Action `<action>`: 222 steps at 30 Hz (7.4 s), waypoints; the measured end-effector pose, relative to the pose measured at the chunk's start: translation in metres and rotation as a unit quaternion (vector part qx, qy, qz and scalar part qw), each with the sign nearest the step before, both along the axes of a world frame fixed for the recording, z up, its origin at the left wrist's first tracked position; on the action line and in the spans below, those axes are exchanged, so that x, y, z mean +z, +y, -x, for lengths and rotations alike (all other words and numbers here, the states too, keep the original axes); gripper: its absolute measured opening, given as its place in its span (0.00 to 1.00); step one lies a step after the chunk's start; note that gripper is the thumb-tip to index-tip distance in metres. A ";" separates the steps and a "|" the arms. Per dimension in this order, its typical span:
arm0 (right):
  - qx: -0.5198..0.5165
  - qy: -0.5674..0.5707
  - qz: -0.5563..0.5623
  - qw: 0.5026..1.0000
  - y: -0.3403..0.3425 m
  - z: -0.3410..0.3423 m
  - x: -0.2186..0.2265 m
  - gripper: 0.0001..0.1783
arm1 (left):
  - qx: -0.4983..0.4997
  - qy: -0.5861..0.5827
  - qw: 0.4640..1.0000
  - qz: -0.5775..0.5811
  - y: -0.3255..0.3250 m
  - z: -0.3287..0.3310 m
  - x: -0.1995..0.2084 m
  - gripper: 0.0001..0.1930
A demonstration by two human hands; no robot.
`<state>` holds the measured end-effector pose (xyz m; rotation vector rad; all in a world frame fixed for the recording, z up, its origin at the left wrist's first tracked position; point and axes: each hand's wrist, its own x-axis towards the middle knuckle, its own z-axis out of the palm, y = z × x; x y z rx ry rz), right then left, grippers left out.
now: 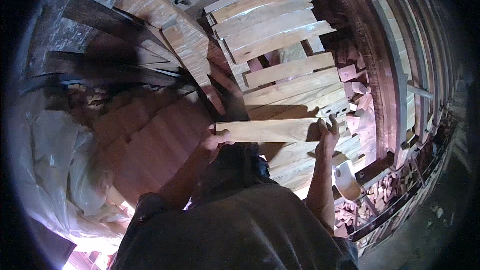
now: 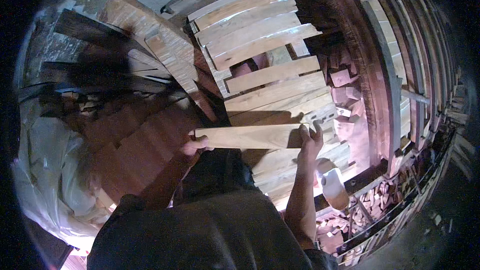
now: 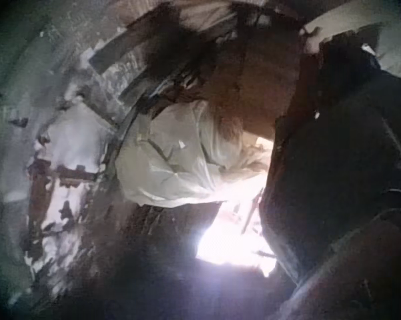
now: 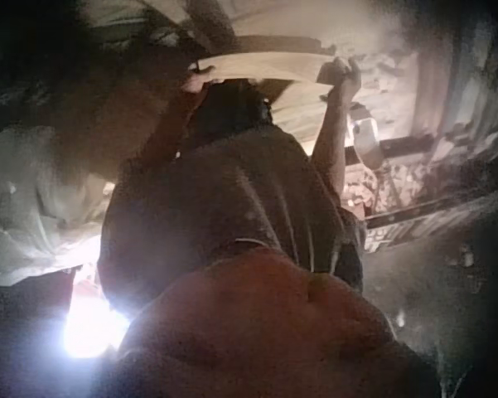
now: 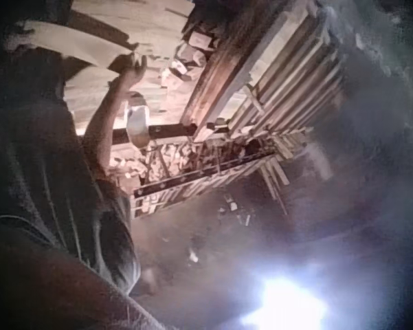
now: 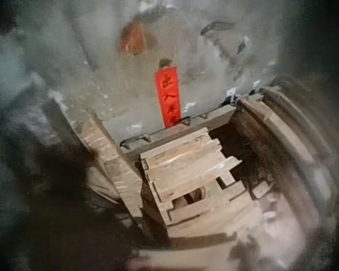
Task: The person repeatedly picks up thin wooden planks, applies a white adhesive to one face using a brush, and stacks the coated planks on a workbench. The person occasionally flips planks to coat the opposite side before stacking.
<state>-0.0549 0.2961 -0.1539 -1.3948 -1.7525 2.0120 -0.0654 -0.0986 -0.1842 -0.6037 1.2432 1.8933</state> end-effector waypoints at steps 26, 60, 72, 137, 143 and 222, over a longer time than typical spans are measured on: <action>-0.064 -0.025 -0.097 0.993 0.013 -0.156 0.064 0.13 | 0.327 -0.023 0.935 0.136 0.098 0.193 -0.167 0.32; -0.159 -0.178 -0.104 0.965 -0.046 -0.157 -0.003 0.15 | -0.254 0.435 0.813 0.292 0.123 0.047 0.007 0.09; 0.021 -0.132 0.223 0.965 -0.145 -0.163 -0.005 0.12 | -0.467 0.075 0.876 0.094 0.065 -0.050 -0.015 0.14; -0.045 -0.217 -0.467 0.856 0.072 -0.248 0.060 0.20 | -0.190 0.274 0.919 0.208 0.089 -0.092 0.164 0.20; 0.025 -0.244 -0.473 0.846 0.066 -0.269 0.053 0.11 | -0.276 0.358 0.828 0.331 0.109 -0.110 0.184 0.14; -0.061 0.115 -0.253 0.959 -0.019 -0.244 0.100 0.06 | -0.271 0.603 0.702 0.265 0.150 -0.101 0.210 0.17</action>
